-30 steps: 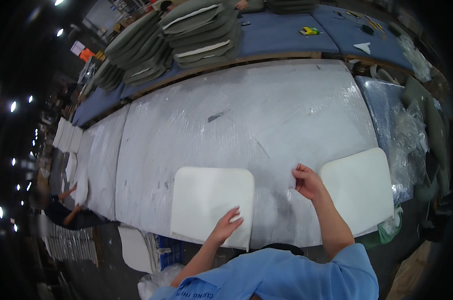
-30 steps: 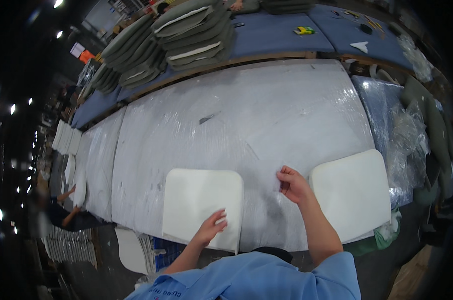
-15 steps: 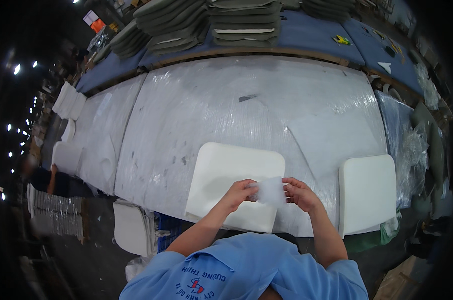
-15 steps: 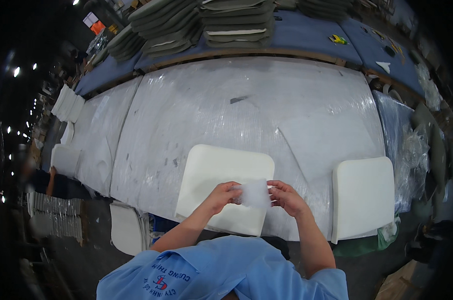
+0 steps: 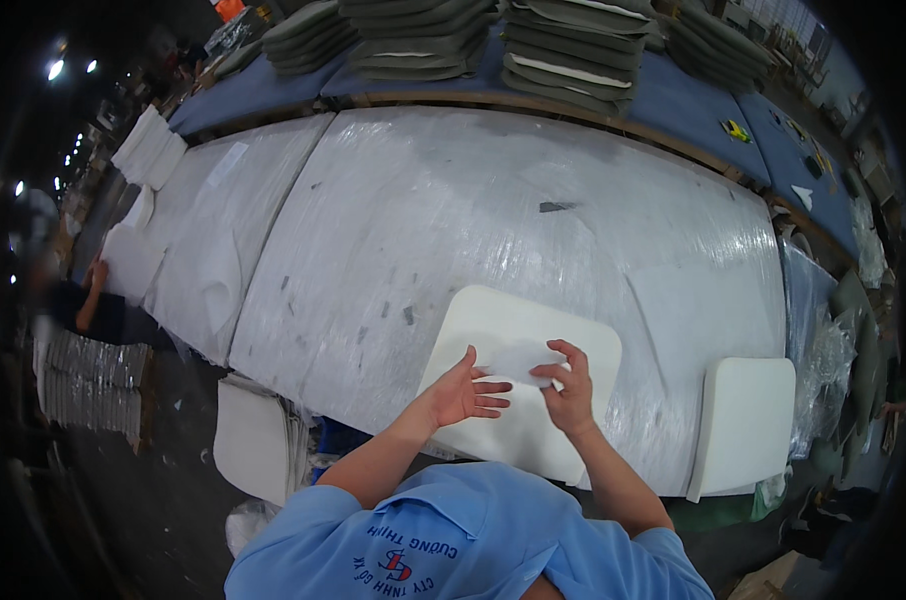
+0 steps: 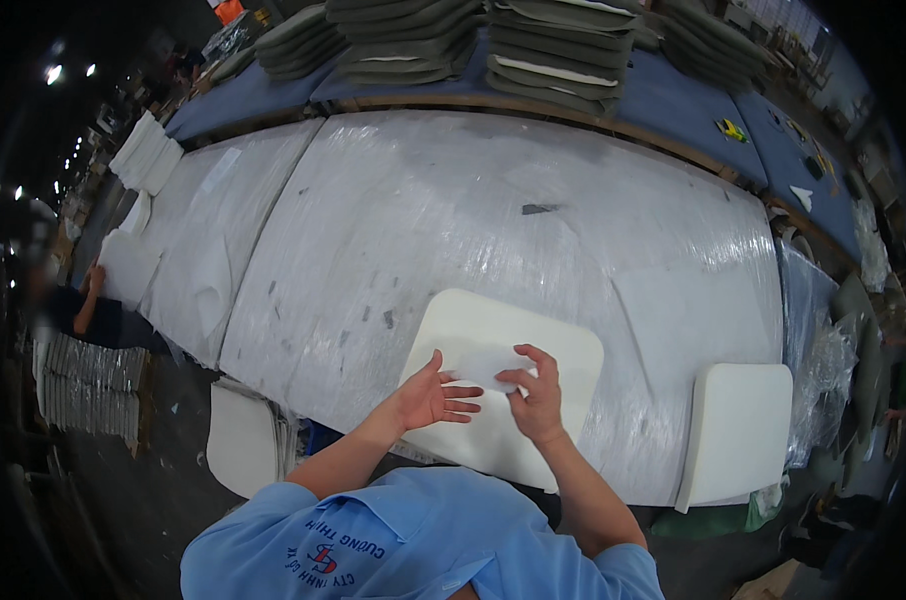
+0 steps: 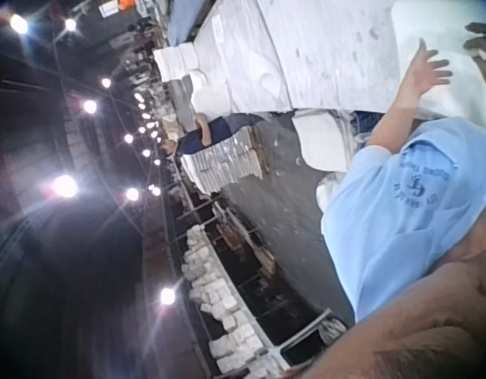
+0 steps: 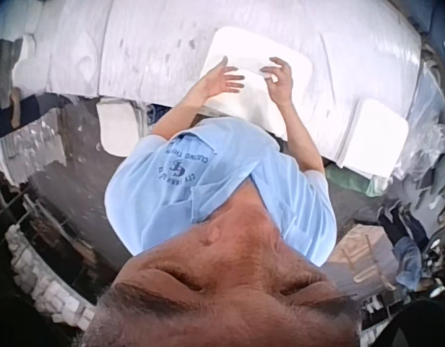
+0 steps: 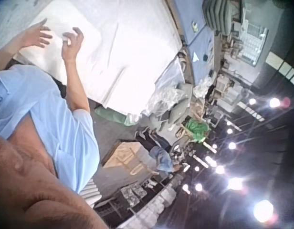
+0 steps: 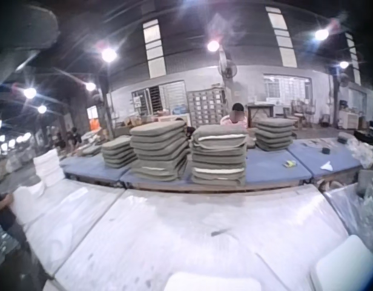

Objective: The person wraps white foam pads in plastic film by hand, smoothing the film over each pad and stacking the wrapped units. The person handles multiple foam pads one at a time, aligning and folding the film around each piece before placing it on a growing stack.

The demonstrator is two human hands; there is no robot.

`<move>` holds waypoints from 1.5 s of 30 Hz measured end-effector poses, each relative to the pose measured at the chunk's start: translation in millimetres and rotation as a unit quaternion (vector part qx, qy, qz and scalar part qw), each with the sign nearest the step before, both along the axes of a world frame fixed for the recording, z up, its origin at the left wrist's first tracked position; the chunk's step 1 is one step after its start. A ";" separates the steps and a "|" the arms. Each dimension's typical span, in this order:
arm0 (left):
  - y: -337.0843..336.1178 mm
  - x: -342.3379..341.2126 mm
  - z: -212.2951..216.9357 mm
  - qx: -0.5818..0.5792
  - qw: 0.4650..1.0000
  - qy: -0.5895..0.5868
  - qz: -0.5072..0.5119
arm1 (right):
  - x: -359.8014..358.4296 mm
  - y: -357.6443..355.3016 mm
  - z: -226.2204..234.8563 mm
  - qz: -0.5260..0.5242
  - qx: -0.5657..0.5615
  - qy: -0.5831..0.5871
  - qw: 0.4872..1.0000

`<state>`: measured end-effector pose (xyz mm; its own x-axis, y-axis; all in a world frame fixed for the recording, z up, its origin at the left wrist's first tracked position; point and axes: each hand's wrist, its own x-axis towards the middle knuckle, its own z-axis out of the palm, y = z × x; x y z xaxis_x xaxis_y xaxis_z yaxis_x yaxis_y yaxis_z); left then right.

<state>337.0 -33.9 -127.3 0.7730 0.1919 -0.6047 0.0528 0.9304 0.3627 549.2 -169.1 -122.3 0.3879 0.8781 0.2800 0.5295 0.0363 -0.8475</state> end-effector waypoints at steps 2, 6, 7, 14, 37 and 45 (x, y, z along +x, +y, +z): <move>4.5 -3.8 -5.8 -0.035 0.996 -0.075 0.026 | -15.4 9.3 5.2 0.026 0.029 -0.085 0.996; 7.8 3.5 -21.2 0.070 0.991 -0.005 0.116 | -31.6 16.6 -9.0 0.011 0.007 -0.098 0.995; 13.2 2.9 -25.6 0.093 0.987 0.032 0.124 | -33.7 13.0 -17.9 -0.022 -0.047 -0.072 0.996; 43.2 -9.2 -50.4 0.087 0.983 0.079 0.138 | -10.4 50.9 -43.8 -0.037 -0.282 0.511 0.811; 151.3 34.4 -119.8 0.489 0.762 0.424 0.032 | 5.8 221.9 -148.3 -0.131 -0.351 0.132 0.918; 146.7 33.6 -110.8 0.477 0.734 0.471 0.111 | 4.3 219.2 -147.5 -0.128 -0.350 0.143 0.917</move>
